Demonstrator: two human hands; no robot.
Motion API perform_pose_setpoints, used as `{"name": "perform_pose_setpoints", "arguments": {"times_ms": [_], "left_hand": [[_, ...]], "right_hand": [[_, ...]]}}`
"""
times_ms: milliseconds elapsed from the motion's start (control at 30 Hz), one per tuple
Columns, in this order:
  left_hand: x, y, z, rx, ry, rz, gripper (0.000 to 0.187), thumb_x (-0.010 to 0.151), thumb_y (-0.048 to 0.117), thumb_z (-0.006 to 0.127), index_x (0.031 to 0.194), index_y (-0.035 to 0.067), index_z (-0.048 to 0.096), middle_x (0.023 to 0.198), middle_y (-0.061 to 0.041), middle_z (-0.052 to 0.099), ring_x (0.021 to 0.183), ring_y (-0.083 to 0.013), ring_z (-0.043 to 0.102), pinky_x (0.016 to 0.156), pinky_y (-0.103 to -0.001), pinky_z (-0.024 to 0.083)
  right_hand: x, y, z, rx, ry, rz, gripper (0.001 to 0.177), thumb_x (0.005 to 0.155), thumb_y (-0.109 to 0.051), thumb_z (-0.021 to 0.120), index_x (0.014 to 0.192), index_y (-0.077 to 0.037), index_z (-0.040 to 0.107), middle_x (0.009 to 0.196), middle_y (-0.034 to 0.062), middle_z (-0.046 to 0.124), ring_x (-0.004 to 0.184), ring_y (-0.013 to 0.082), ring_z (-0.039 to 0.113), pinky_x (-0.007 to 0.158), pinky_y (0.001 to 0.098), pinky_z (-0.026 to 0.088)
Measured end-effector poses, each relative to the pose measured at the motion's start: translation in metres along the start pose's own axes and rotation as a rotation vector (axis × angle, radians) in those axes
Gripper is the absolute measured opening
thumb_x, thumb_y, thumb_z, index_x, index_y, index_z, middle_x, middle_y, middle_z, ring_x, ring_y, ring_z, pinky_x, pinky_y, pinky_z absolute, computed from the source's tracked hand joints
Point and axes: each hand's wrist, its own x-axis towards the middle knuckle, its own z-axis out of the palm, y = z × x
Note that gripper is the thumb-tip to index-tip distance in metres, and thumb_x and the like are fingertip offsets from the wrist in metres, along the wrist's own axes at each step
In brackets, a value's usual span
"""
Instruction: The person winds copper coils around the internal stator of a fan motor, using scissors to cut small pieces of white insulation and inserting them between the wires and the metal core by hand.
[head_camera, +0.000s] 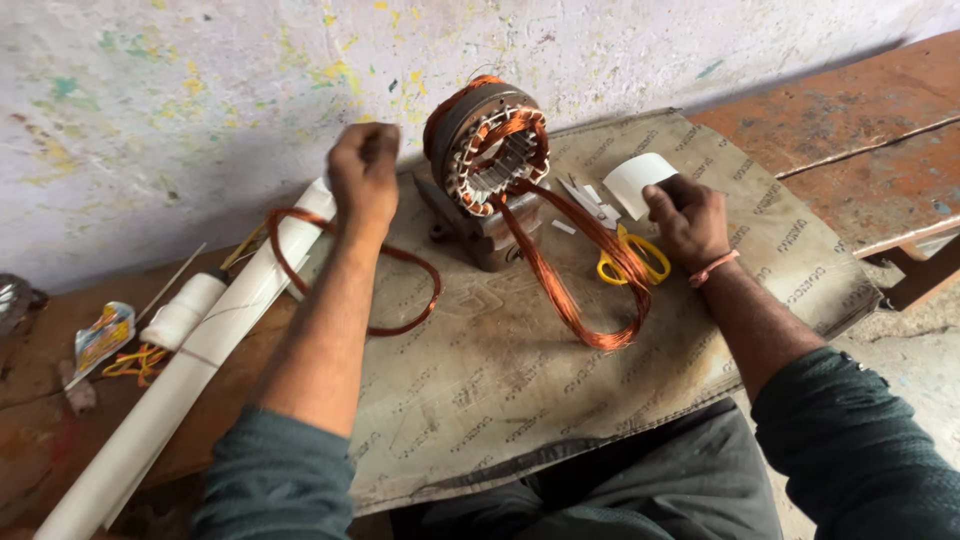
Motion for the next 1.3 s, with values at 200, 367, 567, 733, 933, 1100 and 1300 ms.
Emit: {"name": "perform_pose_setpoints", "arguments": {"times_ms": [200,367,567,733,933,1100,1300], "left_hand": [[-0.110,0.068,0.001,0.473,-0.106,0.856,0.013,0.094,0.009,0.069,0.106,0.004,0.068,0.099,-0.011,0.071,0.096,-0.0264,0.068,0.086,-0.040,0.056],[-0.129,0.075,0.042,0.760,-0.298,1.012,0.046,0.088,0.000,0.060,0.133,-0.005,0.063,0.132,-0.024,0.066,0.128,-0.0353,0.060,0.117,-0.046,0.043],[-0.108,0.046,0.057,0.901,-0.565,0.834,0.018,0.087,0.002,0.060,0.102,-0.001,0.071,0.114,-0.018,0.070,0.126,-0.0340,0.059,0.126,-0.050,0.037],[-0.104,0.048,0.041,0.866,-0.582,0.912,0.013,0.085,0.004,0.063,0.096,0.000,0.070,0.116,-0.020,0.070,0.127,-0.0360,0.061,0.123,-0.050,0.038],[-0.108,0.066,0.073,0.550,-0.566,0.801,0.042,0.086,0.010,0.065,0.124,-0.006,0.064,0.125,-0.024,0.067,0.122,-0.0341,0.063,0.120,-0.049,0.038],[-0.105,0.057,0.113,0.574,-0.323,0.967,0.055,0.088,0.008,0.064,0.139,-0.011,0.056,0.139,-0.028,0.063,0.133,-0.0379,0.059,0.123,-0.044,0.037],[-0.093,0.039,0.125,0.582,-0.572,0.543,0.019,0.097,0.029,0.066,0.093,0.011,0.071,0.081,-0.004,0.071,0.085,-0.0163,0.071,0.116,-0.047,0.048]], "right_hand": [[0.008,-0.026,-0.004,0.500,0.002,0.095,0.040,0.111,-0.035,0.063,0.108,0.004,0.070,0.084,0.0124,0.069,0.068,0.0176,0.060,0.062,0.0313,0.049],[0.000,-0.118,0.022,0.010,-0.220,-0.324,0.045,0.092,-0.022,0.077,0.125,0.006,0.062,0.100,0.0192,0.074,0.084,0.0241,0.072,0.072,0.0351,0.058],[-0.016,-0.140,0.027,-0.151,-0.201,-0.199,0.034,0.099,-0.006,0.063,0.133,-0.006,0.066,0.086,0.0172,0.075,0.075,0.0249,0.072,0.068,0.0374,0.056],[-0.013,-0.115,-0.013,0.104,-0.161,-0.236,0.023,0.095,-0.006,0.069,0.117,-0.003,0.072,0.095,0.0124,0.078,0.084,0.0188,0.074,0.072,0.0314,0.057],[-0.048,-0.144,-0.014,-0.159,-0.081,-0.495,0.026,0.094,-0.002,0.069,0.120,-0.005,0.072,0.091,0.0144,0.071,0.074,0.0247,0.069,0.066,0.0380,0.056],[-0.054,-0.145,-0.006,-0.457,-0.118,-0.608,0.026,0.095,-0.007,0.070,0.121,-0.005,0.071,0.092,0.0127,0.072,0.068,0.0248,0.069,0.056,0.0365,0.057],[-0.023,-0.138,-0.038,-0.439,-0.263,-0.862,0.021,0.094,-0.007,0.071,0.113,-0.015,0.074,0.093,0.0054,0.075,0.068,0.0166,0.071,0.052,0.0276,0.058]]}}
